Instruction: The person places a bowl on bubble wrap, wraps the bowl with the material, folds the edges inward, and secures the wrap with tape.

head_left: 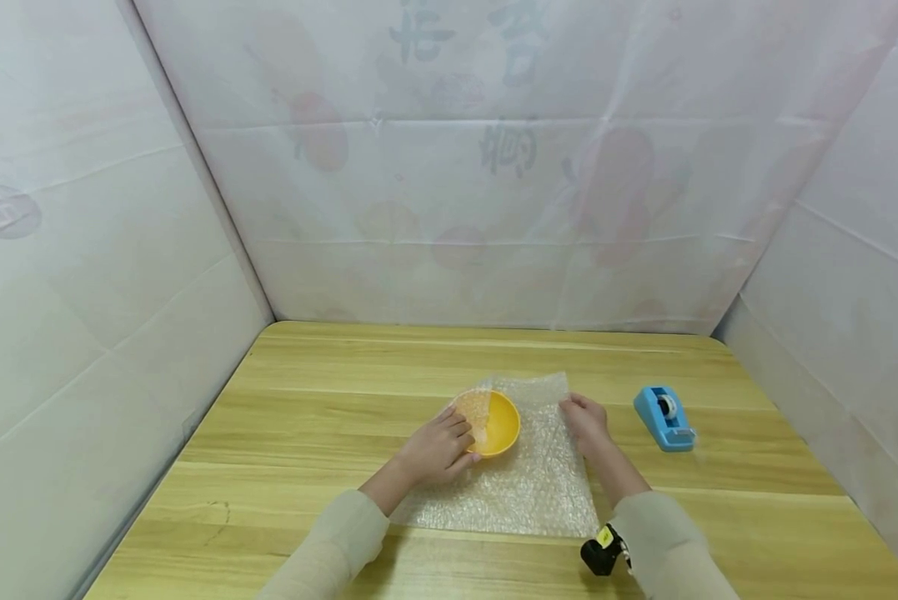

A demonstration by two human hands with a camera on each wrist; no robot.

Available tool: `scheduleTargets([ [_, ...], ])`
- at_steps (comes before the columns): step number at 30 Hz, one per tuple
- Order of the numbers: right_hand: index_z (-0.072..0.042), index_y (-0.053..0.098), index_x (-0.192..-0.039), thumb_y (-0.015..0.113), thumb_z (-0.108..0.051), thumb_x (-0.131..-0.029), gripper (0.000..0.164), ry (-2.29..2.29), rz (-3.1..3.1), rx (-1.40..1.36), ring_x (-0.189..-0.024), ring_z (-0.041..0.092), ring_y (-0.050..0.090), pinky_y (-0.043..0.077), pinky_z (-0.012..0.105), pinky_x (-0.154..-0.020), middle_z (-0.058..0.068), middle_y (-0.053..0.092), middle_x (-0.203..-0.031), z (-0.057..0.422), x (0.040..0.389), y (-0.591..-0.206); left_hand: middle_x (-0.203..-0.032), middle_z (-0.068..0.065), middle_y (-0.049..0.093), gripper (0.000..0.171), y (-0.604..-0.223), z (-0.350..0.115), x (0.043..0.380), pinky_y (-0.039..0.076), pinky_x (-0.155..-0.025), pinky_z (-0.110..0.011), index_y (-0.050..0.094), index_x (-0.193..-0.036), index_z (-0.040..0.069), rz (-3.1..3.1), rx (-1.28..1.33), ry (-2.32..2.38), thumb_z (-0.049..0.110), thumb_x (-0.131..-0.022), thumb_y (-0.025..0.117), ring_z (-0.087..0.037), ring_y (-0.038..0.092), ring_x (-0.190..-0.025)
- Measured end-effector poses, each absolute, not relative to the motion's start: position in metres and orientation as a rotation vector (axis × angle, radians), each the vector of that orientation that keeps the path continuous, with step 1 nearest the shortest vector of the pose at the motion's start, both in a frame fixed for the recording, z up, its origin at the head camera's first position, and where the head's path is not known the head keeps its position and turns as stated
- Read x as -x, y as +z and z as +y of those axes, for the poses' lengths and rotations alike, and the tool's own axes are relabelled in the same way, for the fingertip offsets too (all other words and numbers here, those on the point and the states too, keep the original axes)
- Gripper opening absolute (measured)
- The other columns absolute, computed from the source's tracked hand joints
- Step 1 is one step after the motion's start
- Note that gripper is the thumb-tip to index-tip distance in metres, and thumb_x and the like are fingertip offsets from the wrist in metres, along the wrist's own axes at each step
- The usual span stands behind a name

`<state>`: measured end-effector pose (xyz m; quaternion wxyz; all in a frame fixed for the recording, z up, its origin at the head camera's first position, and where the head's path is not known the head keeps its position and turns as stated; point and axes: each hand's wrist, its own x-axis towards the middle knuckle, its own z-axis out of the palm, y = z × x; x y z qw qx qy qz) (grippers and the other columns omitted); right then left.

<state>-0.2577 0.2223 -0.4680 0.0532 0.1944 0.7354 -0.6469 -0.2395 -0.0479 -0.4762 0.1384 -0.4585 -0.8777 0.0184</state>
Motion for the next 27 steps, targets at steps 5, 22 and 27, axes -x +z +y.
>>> scheduleTargets([
  [5, 0.007, 0.04, -0.135, 0.047, -0.02, -0.094, 0.049, -1.952, 2.385, -0.631, -0.113, 0.026, 0.045, 0.044, 0.031, -0.091, 0.024, 0.045, -0.132, 0.215, 0.26, -0.467, -0.108, 0.0, 0.067, 0.035, -0.478, -0.048, 0.24, 0.032, -0.112, -0.039, 0.067, -0.096, 0.015, -2.532, 1.329, 0.057, 0.038, -0.097, 0.04, -0.018, 0.056, -0.111],
  [22, 0.002, 0.058, -0.122, 0.048, -0.022, -0.095, 0.037, -1.637, 2.875, -0.418, -0.1, 0.03, 0.055, 0.049, 0.036, -0.082, 0.022, 0.059, -0.122, 0.191, 0.262, -0.453, -0.112, -0.001, 0.066, 0.036, -0.477, -0.05, 0.239, 0.031, -0.112, -0.038, 0.067, -0.1, 0.014, -2.558, 1.33, 0.082, 0.037, -0.097, 0.04, -0.018, 0.056, -0.114],
  [27, 0.004, 0.057, -0.121, 0.049, -0.019, -0.094, 0.036, -1.704, 2.854, -0.333, -0.122, 0.037, 0.049, 0.041, 0.047, -0.103, 0.022, 0.053, -0.13, 0.183, 0.261, -0.448, -0.111, -0.001, 0.066, 0.035, -0.477, -0.05, 0.24, 0.031, -0.112, -0.038, 0.067, -0.099, 0.015, -2.549, 1.328, 0.079, 0.037, -0.097, 0.041, -0.018, 0.056, -0.113],
])
